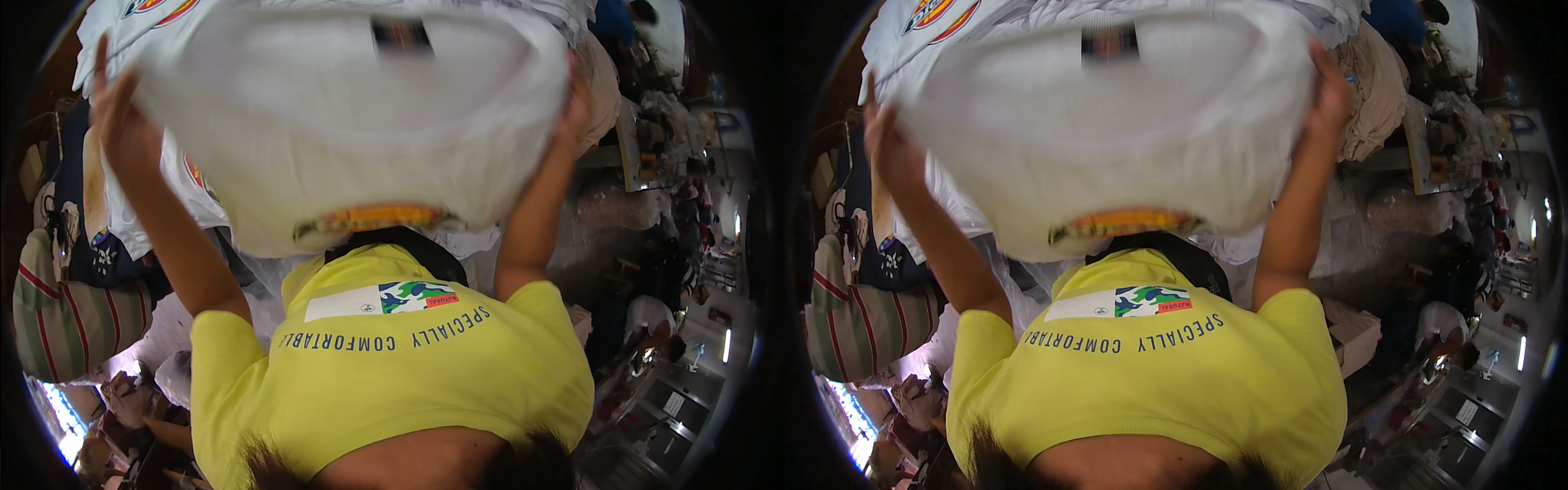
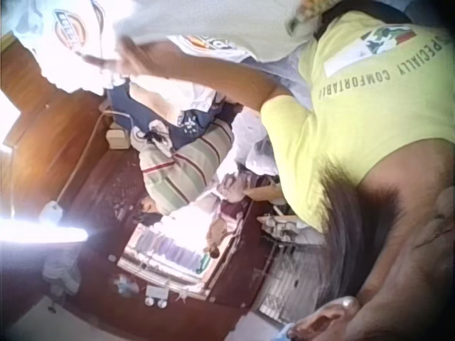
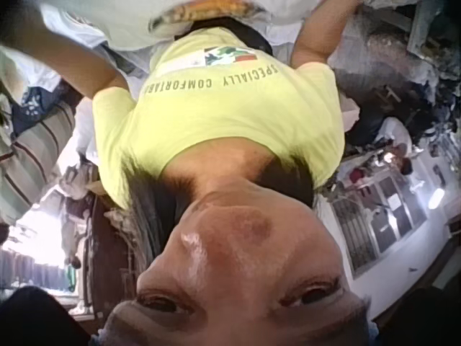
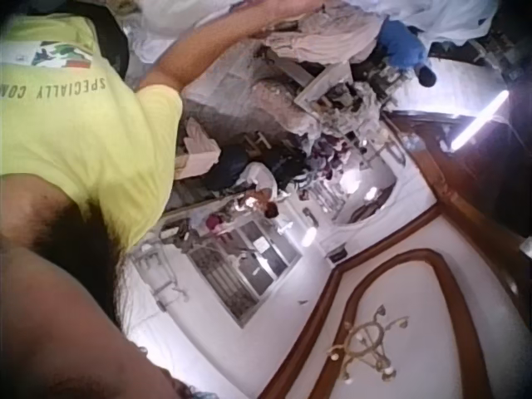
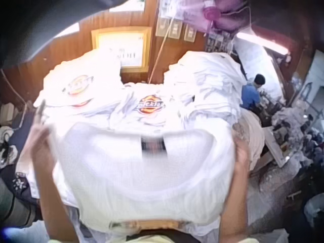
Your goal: The person trims threads from a garment using shears and then folds the garment onto a stack of similar items.
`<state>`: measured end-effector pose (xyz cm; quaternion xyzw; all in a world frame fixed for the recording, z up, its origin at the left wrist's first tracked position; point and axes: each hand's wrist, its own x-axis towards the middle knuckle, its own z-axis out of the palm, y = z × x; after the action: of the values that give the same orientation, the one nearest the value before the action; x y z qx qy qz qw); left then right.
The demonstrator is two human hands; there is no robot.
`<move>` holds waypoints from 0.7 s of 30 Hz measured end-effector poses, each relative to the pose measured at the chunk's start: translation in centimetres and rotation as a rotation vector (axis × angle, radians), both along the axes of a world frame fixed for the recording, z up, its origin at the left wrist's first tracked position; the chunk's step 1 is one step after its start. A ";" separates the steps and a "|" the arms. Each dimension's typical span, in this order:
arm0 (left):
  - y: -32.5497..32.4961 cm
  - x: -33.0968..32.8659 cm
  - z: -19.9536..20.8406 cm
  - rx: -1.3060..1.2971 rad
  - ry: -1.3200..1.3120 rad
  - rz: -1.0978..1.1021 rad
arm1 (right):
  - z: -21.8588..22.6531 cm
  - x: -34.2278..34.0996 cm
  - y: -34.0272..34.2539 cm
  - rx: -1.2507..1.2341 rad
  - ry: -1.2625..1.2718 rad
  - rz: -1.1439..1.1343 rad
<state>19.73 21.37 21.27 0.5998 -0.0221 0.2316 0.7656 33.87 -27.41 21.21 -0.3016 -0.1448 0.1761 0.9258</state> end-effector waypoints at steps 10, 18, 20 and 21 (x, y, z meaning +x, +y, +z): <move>-1.0 -1.3 -14.3 0.868 0.461 0.264 | -12.6 3.6 -0.5 -1.120 -0.027 -0.047; -5.2 -12.7 -16.4 0.745 0.573 0.158 | -15.7 -7.9 -7.1 -1.505 -0.355 0.037; -5.7 -12.8 -15.9 0.765 0.637 0.094 | -15.9 -8.3 -6.8 -1.499 -0.348 -0.004; -6.0 -12.7 -15.6 0.812 0.666 0.080 | -15.9 -8.5 -6.6 -1.496 -0.343 -0.025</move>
<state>7.05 15.42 5.69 0.8896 0.1573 0.0303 0.4277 25.37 -34.03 5.28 -0.8725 -0.1252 0.1675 0.4416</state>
